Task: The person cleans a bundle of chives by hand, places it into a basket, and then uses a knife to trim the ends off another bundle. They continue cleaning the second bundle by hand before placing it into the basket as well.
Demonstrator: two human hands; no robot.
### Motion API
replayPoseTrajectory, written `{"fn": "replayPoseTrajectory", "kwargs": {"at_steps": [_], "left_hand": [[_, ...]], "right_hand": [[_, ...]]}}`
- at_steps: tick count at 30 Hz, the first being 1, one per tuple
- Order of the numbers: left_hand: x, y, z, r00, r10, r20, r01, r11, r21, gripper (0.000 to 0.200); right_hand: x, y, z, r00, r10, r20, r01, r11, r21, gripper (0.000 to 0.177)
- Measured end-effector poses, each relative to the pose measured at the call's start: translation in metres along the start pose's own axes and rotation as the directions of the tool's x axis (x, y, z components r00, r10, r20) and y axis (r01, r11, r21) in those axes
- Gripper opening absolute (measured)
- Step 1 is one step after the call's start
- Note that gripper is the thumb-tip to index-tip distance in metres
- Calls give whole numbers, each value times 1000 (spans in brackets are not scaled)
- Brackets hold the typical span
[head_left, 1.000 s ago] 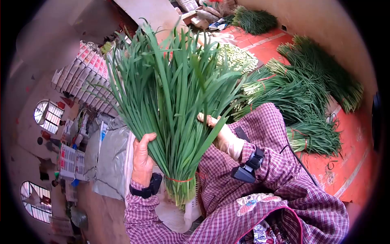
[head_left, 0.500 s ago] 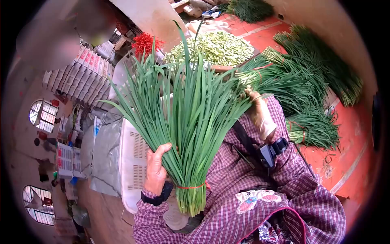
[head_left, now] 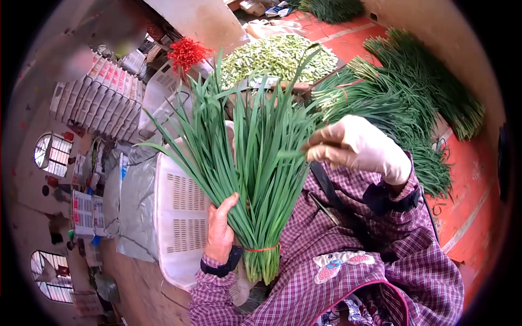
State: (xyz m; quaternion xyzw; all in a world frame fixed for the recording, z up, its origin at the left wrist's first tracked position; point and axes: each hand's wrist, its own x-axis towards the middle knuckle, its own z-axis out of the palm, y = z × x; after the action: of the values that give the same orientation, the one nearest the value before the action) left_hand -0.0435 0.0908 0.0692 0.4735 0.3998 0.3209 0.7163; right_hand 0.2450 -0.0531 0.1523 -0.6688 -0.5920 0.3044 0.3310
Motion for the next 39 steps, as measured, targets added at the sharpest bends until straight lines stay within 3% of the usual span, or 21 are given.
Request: {"fn": "replayPoseTrajectory", "kwargs": {"at_steps": [2,4,6,7,9,12,16,18,20,22,24,26,27,28,30,31,32,34,36,38,39], "left_hand": [[1,-4,-2,1000,1,-5,-1,1000,-8,33],[1,-7,-4,1000,-26,-2,26,999,-34,34],[-1,-7,-5,999,-39,-2,39,999,-33,35],[-1,-8,-4,999,-48,3,49,998,-30,36],[0,-10,-6,999,-45,14,45,999,-30,37],[2,-14,-9,999,-22,28,23,999,-33,37],[0,-13,-3,999,-13,40,15,998,-62,35],[1,-13,-4,999,-12,48,15,998,-58,35],[1,-13,-4,998,-10,57,13,999,-53,35],[1,-13,-4,999,-26,39,28,998,-59,35],[4,-15,-11,998,-35,54,38,998,-59,36],[7,-19,-15,997,-43,71,47,997,-60,36],[9,-22,-15,999,-29,25,31,995,-100,38],[10,-23,-14,1000,-17,-20,14,990,-139,39],[11,-23,-13,1000,-19,-12,17,991,-133,40],[11,-22,-14,1000,-19,-6,18,992,-126,42],[10,-22,-15,1000,-14,-13,12,991,-130,42],[7,-21,-13,1000,-13,-2,12,994,-110,42],[5,-18,-10,1000,4,-3,-4,994,-112,41],[5,-18,-8,1000,-11,18,12,997,-83,41],[4,-18,-6,1000,1,19,0,997,-76,39]], "right_hand": [[1,-7,12,982,-188,26,190,980,-56,26],[18,-16,18,960,-218,-175,226,974,27,21],[44,-11,29,831,-313,-459,323,945,-60,18],[57,-9,32,831,-314,-459,322,945,-62,18],[80,-5,37,898,-172,-406,253,955,155,18],[109,11,43,957,-84,-278,133,978,161,20],[128,37,59,959,-79,-272,133,973,186,28],[132,39,65,984,-37,-173,98,928,360,30],[133,38,70,986,-16,-166,81,913,399,30],[134,38,76,996,-2,-87,60,744,666,26],[135,41,84,988,-52,-148,143,685,715,20],[131,41,87,981,91,-170,58,701,710,16],[126,33,85,982,119,-149,47,606,794,16],[125,37,91,982,119,-149,46,607,793,16],[124,43,102,948,143,-285,213,381,900,18],[124,44,106,915,209,-344,266,326,907,20],[125,38,97,837,342,-428,297,373,879,20],[139,67,71,853,284,-438,436,77,897,25],[128,55,45,769,381,-513,509,118,852,33],[115,56,30,824,142,-549,553,15,833,38],[113,53,27,815,162,-556,550,85,831,38]]}}
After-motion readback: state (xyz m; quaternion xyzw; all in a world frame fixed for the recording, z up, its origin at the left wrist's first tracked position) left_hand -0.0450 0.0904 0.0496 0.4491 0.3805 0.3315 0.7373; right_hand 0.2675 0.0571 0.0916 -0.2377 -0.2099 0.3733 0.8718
